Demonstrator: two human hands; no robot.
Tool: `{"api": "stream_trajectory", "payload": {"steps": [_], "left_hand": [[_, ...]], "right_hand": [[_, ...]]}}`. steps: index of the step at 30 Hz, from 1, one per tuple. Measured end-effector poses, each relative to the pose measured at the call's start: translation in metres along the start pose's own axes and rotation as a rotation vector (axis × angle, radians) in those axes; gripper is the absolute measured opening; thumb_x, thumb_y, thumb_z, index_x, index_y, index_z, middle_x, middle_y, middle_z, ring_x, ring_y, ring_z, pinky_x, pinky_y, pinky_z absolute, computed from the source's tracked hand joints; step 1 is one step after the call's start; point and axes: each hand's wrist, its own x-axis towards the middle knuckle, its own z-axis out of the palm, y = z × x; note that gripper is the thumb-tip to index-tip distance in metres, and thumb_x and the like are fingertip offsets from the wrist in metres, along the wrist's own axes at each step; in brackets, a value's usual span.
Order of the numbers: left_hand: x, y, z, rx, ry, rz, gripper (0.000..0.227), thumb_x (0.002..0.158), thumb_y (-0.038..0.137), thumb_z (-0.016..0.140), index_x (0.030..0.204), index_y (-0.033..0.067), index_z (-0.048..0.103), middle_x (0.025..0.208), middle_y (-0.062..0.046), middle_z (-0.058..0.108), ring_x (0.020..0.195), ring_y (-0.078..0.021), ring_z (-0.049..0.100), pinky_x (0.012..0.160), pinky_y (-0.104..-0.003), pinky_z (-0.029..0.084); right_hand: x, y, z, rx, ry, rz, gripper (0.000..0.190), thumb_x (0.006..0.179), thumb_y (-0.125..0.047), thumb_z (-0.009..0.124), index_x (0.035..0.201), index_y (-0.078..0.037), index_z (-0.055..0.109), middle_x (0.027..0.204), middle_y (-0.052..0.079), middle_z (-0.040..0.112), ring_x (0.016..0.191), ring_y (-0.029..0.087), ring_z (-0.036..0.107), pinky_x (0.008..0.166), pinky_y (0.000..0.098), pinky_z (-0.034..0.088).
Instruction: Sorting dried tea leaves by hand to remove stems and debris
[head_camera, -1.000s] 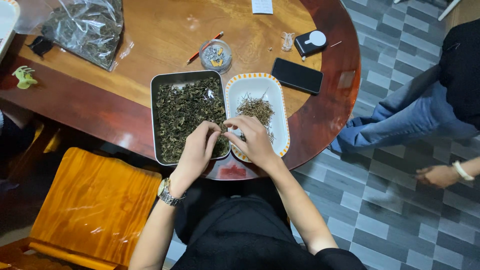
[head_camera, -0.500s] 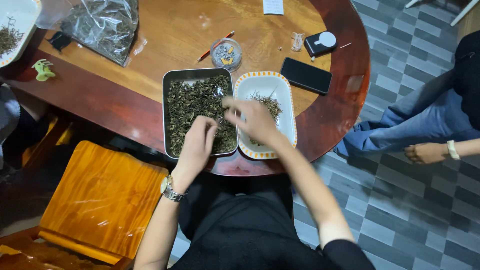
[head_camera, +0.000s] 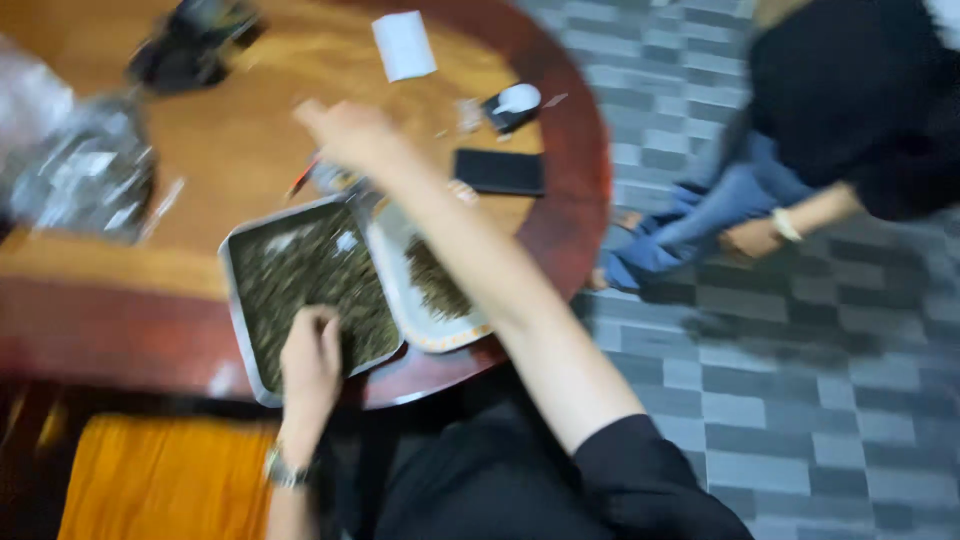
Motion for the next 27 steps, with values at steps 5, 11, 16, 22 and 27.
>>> {"api": "stream_trajectory", "payload": {"steps": [5, 11, 16, 22, 27], "left_hand": [[0.004, -0.014, 0.002, 0.055, -0.028, 0.015, 0.012, 0.105, 0.015, 0.059, 0.112, 0.007, 0.065, 0.109, -0.011, 0.07, 0.099, -0.0287, 0.067, 0.094, -0.04, 0.048], [0.005, 0.001, -0.001, -0.035, 0.099, -0.005, 0.019, 0.104, 0.011, 0.074, 0.118, 0.0043, 0.064, 0.1, -0.009, 0.071, 0.084, -0.017, 0.066, 0.081, -0.029, 0.052], [0.004, 0.011, -0.007, -0.082, 0.116, 0.02, 0.015, 0.104, 0.001, 0.07, 0.118, 0.0031, 0.072, 0.101, -0.009, 0.07, 0.079, -0.0132, 0.061, 0.077, -0.026, 0.05], [0.002, -0.015, -0.004, 0.17, 0.088, 0.094, 0.022, 0.102, 0.006, 0.069, 0.118, 0.0179, 0.078, 0.091, -0.002, 0.054, 0.077, -0.0166, 0.052, 0.075, -0.032, 0.045], [0.0, -0.007, -0.011, 0.188, 0.081, 0.167, 0.016, 0.106, 0.006, 0.066, 0.118, 0.0116, 0.075, 0.115, -0.005, 0.072, 0.102, -0.0207, 0.066, 0.089, -0.033, 0.051]], "right_hand": [[0.025, 0.006, 0.023, -0.002, 0.057, 0.029, 0.059, 0.084, -0.038, 0.078, 0.135, -0.025, 0.05, 0.108, 0.007, 0.074, 0.094, 0.03, 0.076, 0.069, 0.0463, 0.06], [0.042, 0.022, 0.044, -0.005, 0.014, 0.054, 0.06, 0.09, -0.035, 0.07, 0.144, -0.026, 0.043, 0.104, 0.003, 0.073, 0.09, 0.024, 0.076, 0.064, 0.0431, 0.059], [0.039, 0.025, 0.051, 0.013, -0.004, 0.06, 0.057, 0.092, -0.03, 0.067, 0.144, -0.028, 0.043, 0.104, 0.003, 0.073, 0.092, 0.025, 0.074, 0.067, 0.0434, 0.059], [0.037, 0.03, 0.058, 0.004, 0.003, 0.021, 0.059, 0.094, -0.039, 0.067, 0.145, -0.027, 0.04, 0.121, 0.013, 0.066, 0.091, 0.025, 0.076, 0.067, 0.0452, 0.06], [0.02, 0.027, 0.043, 0.03, -0.082, 0.04, 0.071, 0.095, -0.035, 0.068, 0.156, -0.028, 0.032, 0.108, 0.001, 0.072, 0.093, 0.022, 0.073, 0.068, 0.0394, 0.057]]}}
